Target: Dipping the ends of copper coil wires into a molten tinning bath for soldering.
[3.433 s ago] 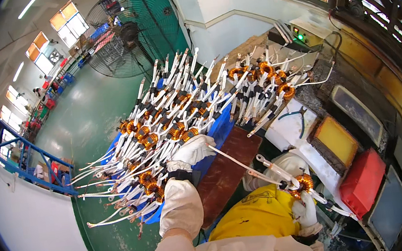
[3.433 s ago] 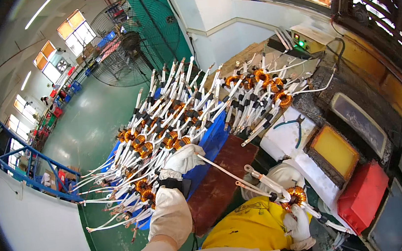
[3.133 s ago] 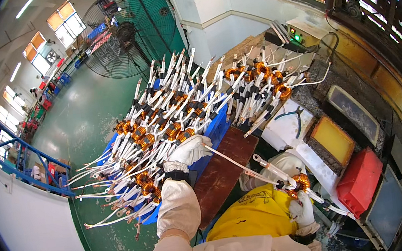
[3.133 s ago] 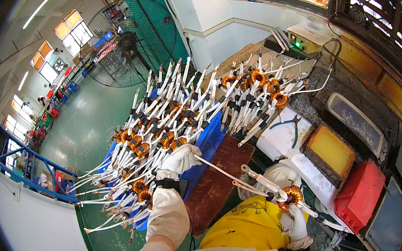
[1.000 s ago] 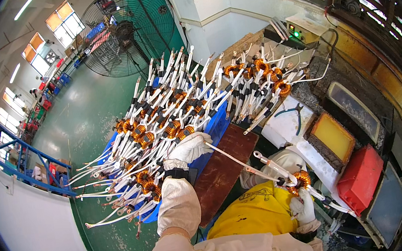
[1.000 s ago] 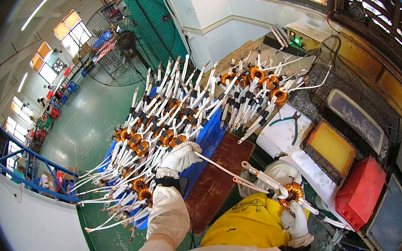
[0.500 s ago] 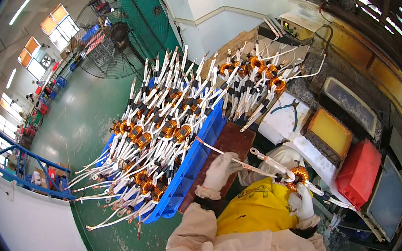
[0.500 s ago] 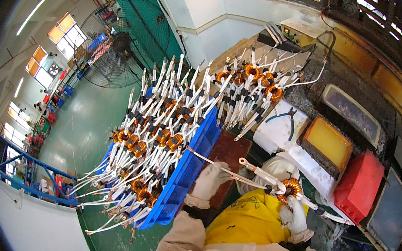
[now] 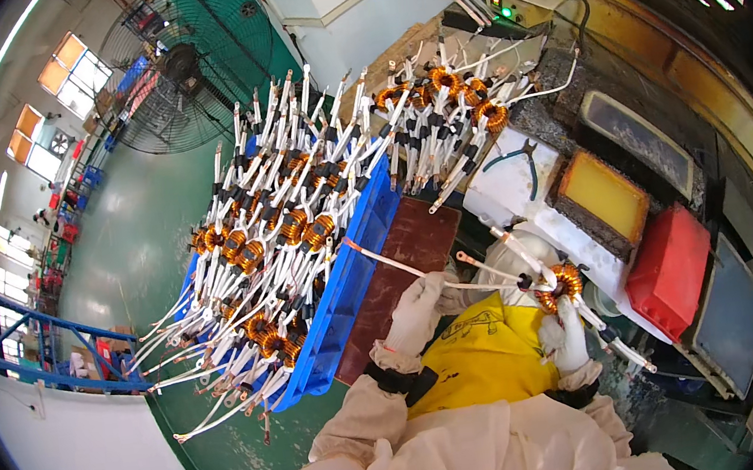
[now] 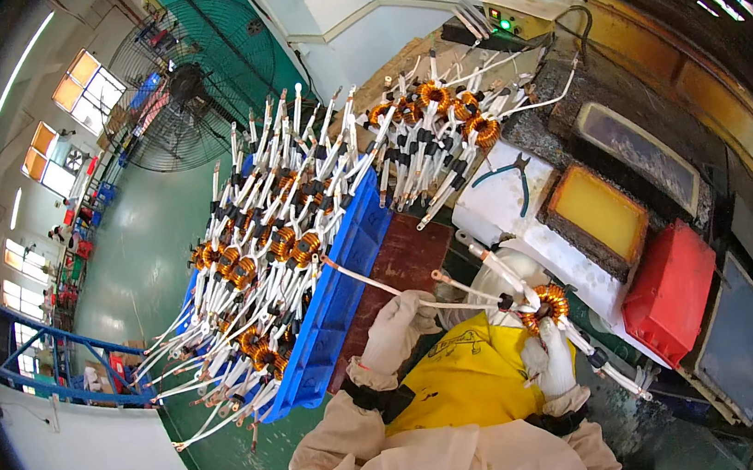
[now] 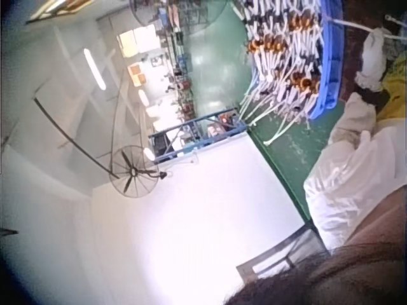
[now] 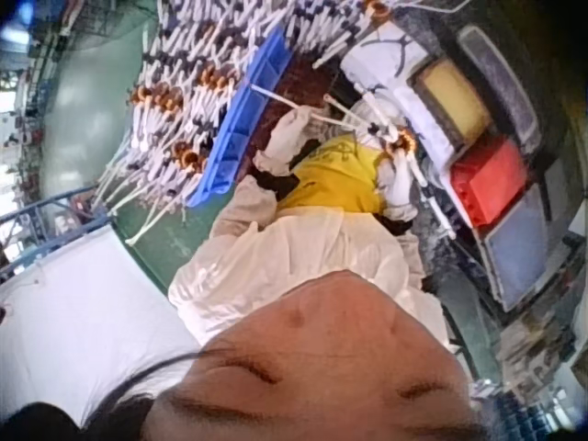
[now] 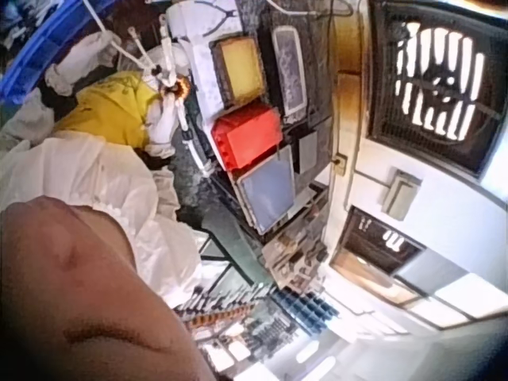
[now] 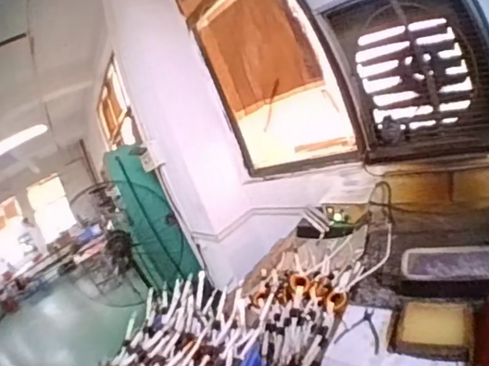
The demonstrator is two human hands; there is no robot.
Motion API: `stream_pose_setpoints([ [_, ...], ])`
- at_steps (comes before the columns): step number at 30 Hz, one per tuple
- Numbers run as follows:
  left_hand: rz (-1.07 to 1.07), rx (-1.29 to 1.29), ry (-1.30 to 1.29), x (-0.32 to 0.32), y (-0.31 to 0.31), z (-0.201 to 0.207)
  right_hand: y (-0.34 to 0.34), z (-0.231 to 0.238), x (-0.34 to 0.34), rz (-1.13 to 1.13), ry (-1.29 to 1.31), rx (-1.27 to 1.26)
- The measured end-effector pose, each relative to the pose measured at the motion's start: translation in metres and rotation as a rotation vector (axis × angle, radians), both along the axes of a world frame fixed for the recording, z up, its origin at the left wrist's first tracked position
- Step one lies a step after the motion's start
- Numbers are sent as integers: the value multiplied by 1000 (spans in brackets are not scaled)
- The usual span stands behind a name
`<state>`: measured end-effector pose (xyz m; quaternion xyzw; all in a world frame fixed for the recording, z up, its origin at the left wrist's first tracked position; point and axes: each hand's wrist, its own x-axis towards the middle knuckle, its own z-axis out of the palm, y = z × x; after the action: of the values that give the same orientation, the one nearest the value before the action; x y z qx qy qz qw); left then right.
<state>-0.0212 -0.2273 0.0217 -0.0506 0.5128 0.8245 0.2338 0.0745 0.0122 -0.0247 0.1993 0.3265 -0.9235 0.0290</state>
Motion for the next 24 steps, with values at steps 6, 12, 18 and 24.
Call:
stream_pose_setpoints([
  [6, -122, 34, -22, 25, 20, 5, 2, 10, -2, -1, -4, -72],
  [12, -512, -145, 89, 42, 54, -9, -8, 24, -6, 26, 35, -132],
  [18, -769, -237, 186, 41, 64, -24, -15, 17, -2, -35, -3, 261],
  [24, -688, -258, 129, 44, 53, -20, -12, 10, 0, -50, 117, 129],
])
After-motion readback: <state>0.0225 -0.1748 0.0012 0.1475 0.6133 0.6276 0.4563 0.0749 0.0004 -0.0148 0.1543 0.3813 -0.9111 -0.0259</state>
